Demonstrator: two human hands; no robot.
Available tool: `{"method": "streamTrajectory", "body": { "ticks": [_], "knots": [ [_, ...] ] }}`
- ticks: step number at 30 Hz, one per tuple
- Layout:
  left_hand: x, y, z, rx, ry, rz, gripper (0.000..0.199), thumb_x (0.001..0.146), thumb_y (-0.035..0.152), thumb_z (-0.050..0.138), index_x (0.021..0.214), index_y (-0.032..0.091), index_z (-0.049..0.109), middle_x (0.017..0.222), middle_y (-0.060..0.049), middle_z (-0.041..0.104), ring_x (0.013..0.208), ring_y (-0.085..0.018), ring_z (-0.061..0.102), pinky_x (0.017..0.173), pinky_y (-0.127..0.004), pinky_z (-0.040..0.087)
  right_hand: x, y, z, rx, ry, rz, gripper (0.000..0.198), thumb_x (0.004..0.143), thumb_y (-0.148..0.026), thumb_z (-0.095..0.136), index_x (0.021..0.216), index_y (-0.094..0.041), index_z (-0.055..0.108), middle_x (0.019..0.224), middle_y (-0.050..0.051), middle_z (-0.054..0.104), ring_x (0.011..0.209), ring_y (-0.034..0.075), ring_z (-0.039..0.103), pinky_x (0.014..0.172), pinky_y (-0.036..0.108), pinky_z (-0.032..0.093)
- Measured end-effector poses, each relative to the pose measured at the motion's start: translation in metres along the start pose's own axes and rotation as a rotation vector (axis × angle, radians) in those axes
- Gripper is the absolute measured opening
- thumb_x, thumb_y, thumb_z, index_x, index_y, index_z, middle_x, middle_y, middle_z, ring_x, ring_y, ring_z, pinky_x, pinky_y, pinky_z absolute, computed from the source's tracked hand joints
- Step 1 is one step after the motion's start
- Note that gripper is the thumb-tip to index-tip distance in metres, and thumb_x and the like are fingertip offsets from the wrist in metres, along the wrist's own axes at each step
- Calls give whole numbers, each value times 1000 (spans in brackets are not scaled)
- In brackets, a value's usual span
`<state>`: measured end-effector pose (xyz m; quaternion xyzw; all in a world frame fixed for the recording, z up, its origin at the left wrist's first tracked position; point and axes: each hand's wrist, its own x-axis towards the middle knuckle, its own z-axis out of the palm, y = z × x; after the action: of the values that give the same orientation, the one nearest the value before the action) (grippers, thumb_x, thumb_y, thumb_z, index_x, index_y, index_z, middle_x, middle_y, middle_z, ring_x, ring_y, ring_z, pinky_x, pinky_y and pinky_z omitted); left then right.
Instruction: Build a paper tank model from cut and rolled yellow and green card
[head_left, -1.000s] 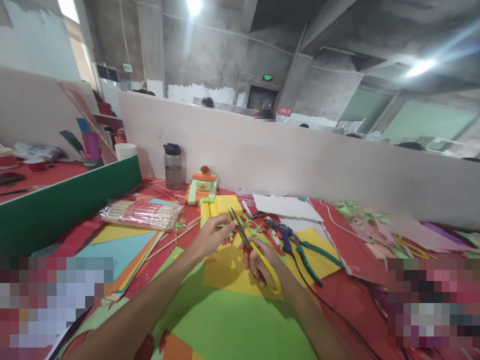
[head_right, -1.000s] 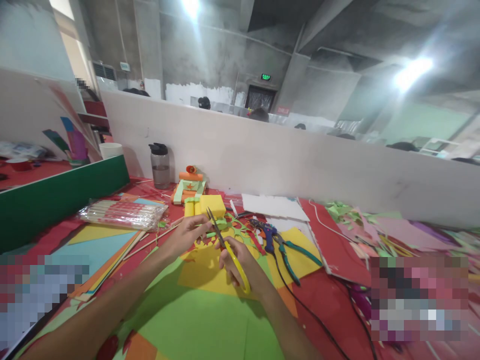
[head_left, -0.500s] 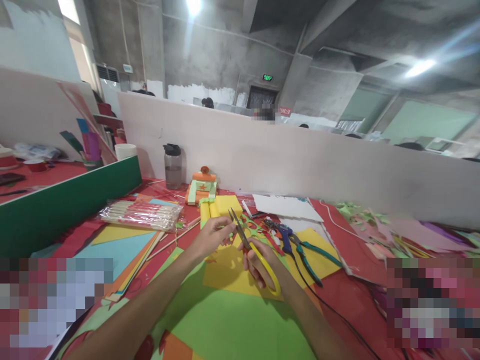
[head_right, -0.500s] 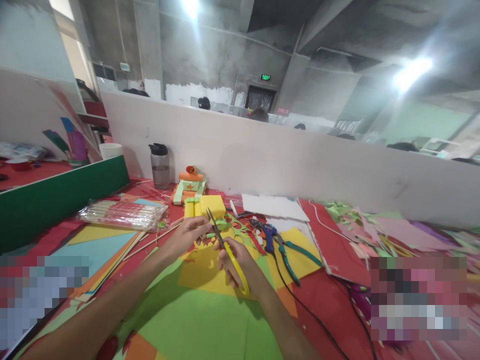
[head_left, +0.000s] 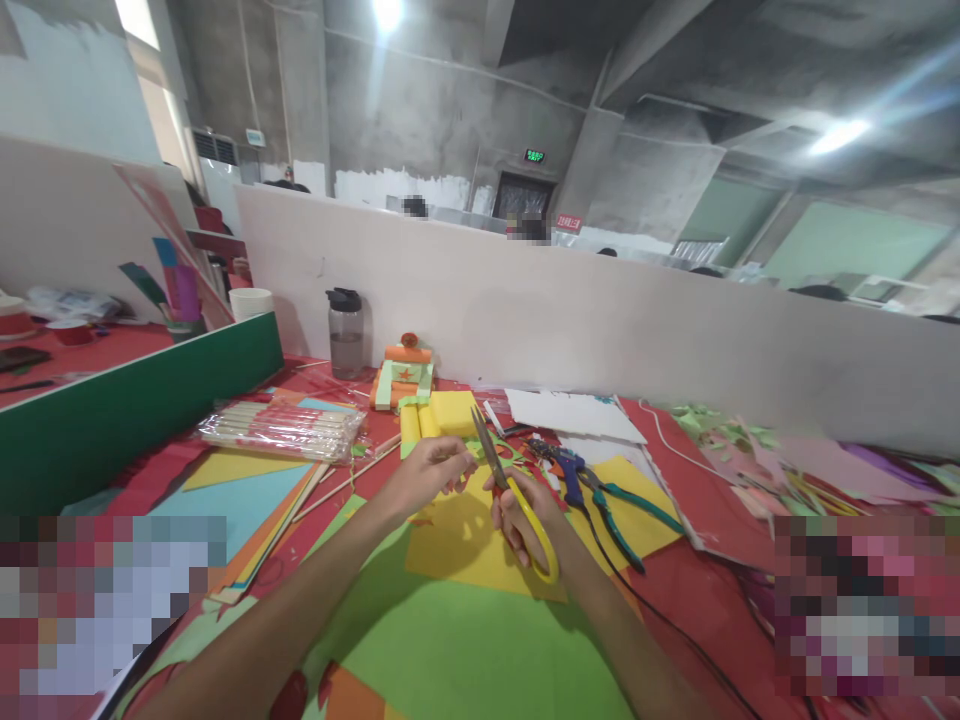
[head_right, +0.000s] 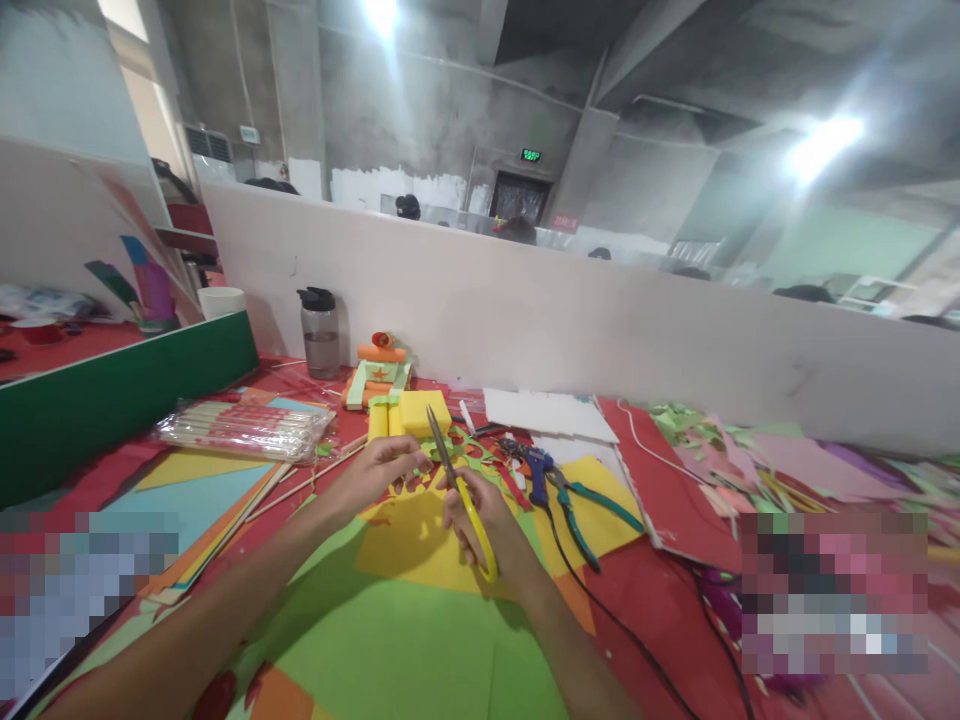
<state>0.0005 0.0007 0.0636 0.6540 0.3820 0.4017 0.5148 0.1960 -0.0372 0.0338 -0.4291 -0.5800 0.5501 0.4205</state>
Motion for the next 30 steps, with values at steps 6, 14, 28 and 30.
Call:
{"method": "streamTrajectory", "body": {
  "ticks": [6, 14, 28, 30],
  "knots": [
    [-1, -6, 3, 130, -147, -25, 32, 82, 49, 61, 77, 17, 65, 67, 0, 59, 62, -14, 56, 55, -23, 39, -1, -14, -2, -62, 176, -54, 43, 79, -44, 73, 111, -23, 55, 69, -5, 60, 36, 4, 40, 33, 16, 34],
    [-3, -8, 6, 205, -272, -56, 36, 81, 53, 63, 80, 17, 65, 62, 2, 57, 57, -12, 50, 51, -21, 34, 1, -10, -5, -108, 192, -73, 42, 75, -38, 77, 108, -24, 57, 83, -2, 63, 42, 5, 43, 37, 19, 35],
    [-1, -7, -1, 124, -230, -12, 36, 89, 52, 54, 92, 17, 62, 91, -3, 65, 66, -12, 59, 58, -23, 43, 2, -11, -4, -95, 192, -80, 42, 76, -40, 75, 109, -24, 56, 79, -3, 62, 41, 5, 40, 36, 18, 32],
    [-2, -6, 1, 133, -254, -7, 36, 87, 53, 58, 93, 17, 62, 88, -2, 64, 67, -13, 59, 57, -23, 42, 3, -9, -5, -100, 183, -86, 41, 75, -36, 77, 109, -23, 57, 82, -2, 63, 43, 5, 41, 37, 18, 33]
  ]
}}
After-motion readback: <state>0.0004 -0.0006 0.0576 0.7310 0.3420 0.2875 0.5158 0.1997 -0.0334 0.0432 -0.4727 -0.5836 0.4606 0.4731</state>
